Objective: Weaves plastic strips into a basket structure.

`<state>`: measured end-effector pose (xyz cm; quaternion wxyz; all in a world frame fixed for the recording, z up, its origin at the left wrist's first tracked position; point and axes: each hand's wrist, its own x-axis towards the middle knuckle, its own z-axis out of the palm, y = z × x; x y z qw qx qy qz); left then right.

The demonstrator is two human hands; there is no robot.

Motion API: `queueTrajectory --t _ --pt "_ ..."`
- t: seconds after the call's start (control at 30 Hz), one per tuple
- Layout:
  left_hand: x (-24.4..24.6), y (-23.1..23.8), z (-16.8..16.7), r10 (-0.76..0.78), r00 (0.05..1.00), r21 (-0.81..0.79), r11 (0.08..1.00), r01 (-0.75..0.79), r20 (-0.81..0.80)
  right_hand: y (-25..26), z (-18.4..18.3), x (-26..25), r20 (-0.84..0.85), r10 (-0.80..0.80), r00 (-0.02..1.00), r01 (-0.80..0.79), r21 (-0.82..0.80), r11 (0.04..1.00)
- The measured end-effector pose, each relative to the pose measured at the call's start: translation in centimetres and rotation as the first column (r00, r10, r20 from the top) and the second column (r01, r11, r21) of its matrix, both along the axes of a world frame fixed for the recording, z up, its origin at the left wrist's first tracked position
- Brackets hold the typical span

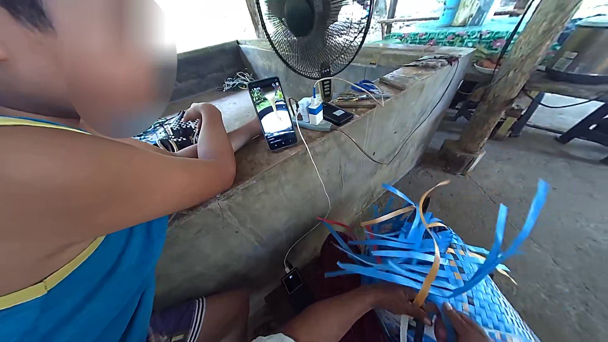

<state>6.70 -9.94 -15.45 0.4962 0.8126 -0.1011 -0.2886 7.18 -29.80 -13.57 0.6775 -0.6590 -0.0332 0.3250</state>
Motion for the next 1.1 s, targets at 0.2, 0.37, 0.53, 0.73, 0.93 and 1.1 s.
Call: queueTrajectory --t 0.2,0.37,0.53,0.73,0.93,1.1 --pt "-0.7 1.6 -1.2 0.242 0.968 -0.045 0.970 -0.240 0.062 2.5 3.4 2.4 0.402 -0.188 0.896 0.080 0.272 0.959" --pt "0.8 3.0 -1.7 0.232 0.972 0.038 0.972 -0.233 0.022 0.8 0.8 4.2 0.499 0.256 0.828 0.013 -0.474 0.881" --pt "1.5 3.2 -2.8 0.175 0.983 0.026 0.984 -0.176 0.055 1.1 -1.2 3.5 0.309 0.555 0.772 -0.208 -0.703 0.680" --pt "0.1 2.2 -2.4 0.312 0.950 0.173 0.936 -0.308 0.004 2.4 -1.1 3.6 0.390 0.631 0.671 -0.120 -0.782 0.612" --pt "0.8 2.0 -1.7 0.359 0.931 0.208 0.908 -0.364 0.065 3.9 1.7 -1.5 0.727 0.515 0.454 -0.072 -0.546 0.835" --pt "0.7 2.0 -2.4 0.307 0.936 0.135 0.934 -0.331 0.171 5.0 4.2 -4.4 0.911 0.257 0.322 -0.171 -0.211 0.962"
